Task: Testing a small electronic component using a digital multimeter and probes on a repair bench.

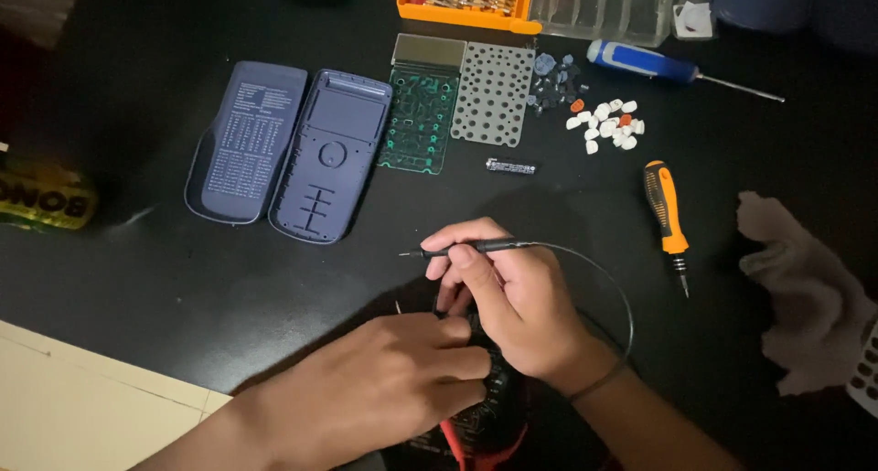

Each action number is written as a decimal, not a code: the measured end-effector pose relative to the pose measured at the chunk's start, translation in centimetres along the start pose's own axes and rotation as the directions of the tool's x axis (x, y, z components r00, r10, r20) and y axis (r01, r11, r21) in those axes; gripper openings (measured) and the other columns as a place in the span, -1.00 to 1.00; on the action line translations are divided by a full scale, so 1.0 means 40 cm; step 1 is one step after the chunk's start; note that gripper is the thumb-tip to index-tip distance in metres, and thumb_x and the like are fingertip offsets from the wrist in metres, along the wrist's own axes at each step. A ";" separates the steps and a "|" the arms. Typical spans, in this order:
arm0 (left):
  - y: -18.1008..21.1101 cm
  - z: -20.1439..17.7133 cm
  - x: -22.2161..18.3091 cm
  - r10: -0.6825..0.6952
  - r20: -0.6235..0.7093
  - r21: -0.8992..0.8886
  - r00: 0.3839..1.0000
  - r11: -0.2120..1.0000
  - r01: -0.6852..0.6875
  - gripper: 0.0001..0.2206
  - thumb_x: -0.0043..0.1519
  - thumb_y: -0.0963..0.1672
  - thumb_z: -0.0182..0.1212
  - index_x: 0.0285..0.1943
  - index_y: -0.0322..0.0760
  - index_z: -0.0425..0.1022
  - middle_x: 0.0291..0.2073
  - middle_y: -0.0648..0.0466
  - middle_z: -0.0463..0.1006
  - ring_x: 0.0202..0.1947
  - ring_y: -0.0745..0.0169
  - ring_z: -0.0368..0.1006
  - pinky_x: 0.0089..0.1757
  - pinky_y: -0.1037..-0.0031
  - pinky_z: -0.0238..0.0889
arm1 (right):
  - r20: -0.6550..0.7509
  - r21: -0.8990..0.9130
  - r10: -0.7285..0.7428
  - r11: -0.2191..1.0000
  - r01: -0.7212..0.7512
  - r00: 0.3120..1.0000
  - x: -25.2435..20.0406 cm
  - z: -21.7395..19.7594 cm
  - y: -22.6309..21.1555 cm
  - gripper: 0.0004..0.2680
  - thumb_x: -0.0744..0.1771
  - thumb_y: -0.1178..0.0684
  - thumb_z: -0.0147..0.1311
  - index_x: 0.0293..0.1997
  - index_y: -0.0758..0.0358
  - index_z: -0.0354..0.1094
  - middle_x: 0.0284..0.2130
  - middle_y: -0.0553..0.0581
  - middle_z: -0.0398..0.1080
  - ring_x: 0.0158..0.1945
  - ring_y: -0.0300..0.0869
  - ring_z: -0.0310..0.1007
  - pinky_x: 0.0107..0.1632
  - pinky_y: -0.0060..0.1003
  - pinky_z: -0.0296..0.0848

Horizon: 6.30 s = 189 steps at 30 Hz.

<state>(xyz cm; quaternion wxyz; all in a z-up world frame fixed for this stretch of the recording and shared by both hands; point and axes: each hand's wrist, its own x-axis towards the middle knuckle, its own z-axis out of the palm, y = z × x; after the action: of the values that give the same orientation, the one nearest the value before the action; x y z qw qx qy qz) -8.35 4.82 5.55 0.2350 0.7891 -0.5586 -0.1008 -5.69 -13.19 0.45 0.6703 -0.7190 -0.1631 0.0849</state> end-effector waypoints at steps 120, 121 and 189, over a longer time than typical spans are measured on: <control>-0.218 0.079 0.190 -0.789 -0.610 -0.792 0.070 0.611 -0.019 -0.62 0.25 -0.24 0.31 0.24 -0.37 0.36 -0.23 -0.04 0.66 -0.13 0.14 0.70 -0.01 0.49 0.60 | -0.669 -0.164 0.031 0.968 -0.188 0.743 0.061 -0.136 0.044 -0.70 0.50 0.02 -0.20 -0.11 0.50 0.43 -0.43 0.31 0.45 -0.49 -0.13 0.47 -0.42 -0.38 0.52; -0.218 0.080 0.189 -0.789 -0.611 -0.792 0.070 0.611 -0.019 -0.62 0.25 -0.24 0.31 0.24 -0.37 0.36 -0.23 -0.04 0.66 -0.13 0.14 0.70 -0.01 0.49 0.60 | -0.668 -0.164 0.030 0.968 -0.187 0.743 0.061 -0.136 0.043 -0.70 0.50 0.02 -0.20 -0.11 0.50 0.43 -0.43 0.31 0.45 -0.49 -0.13 0.47 -0.42 -0.38 0.52; -0.221 0.075 0.191 -0.789 -0.612 -0.790 0.055 0.613 0.021 -0.65 0.24 -0.22 0.32 0.21 -0.33 0.40 -0.22 -0.04 0.69 -0.17 0.16 0.72 -0.02 0.48 0.61 | -0.681 -0.158 0.062 0.961 -0.229 0.730 0.063 -0.135 0.038 -0.71 0.49 0.03 -0.20 -0.10 0.46 0.45 -0.44 0.29 0.47 -0.49 -0.13 0.47 -0.39 -0.37 0.54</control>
<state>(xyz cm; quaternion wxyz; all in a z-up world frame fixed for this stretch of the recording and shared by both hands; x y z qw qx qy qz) 0.49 -0.70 -0.53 0.7126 0.6783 0.0536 0.1711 -1.32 -17.42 -0.35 0.5868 -0.7847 0.1369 -0.1458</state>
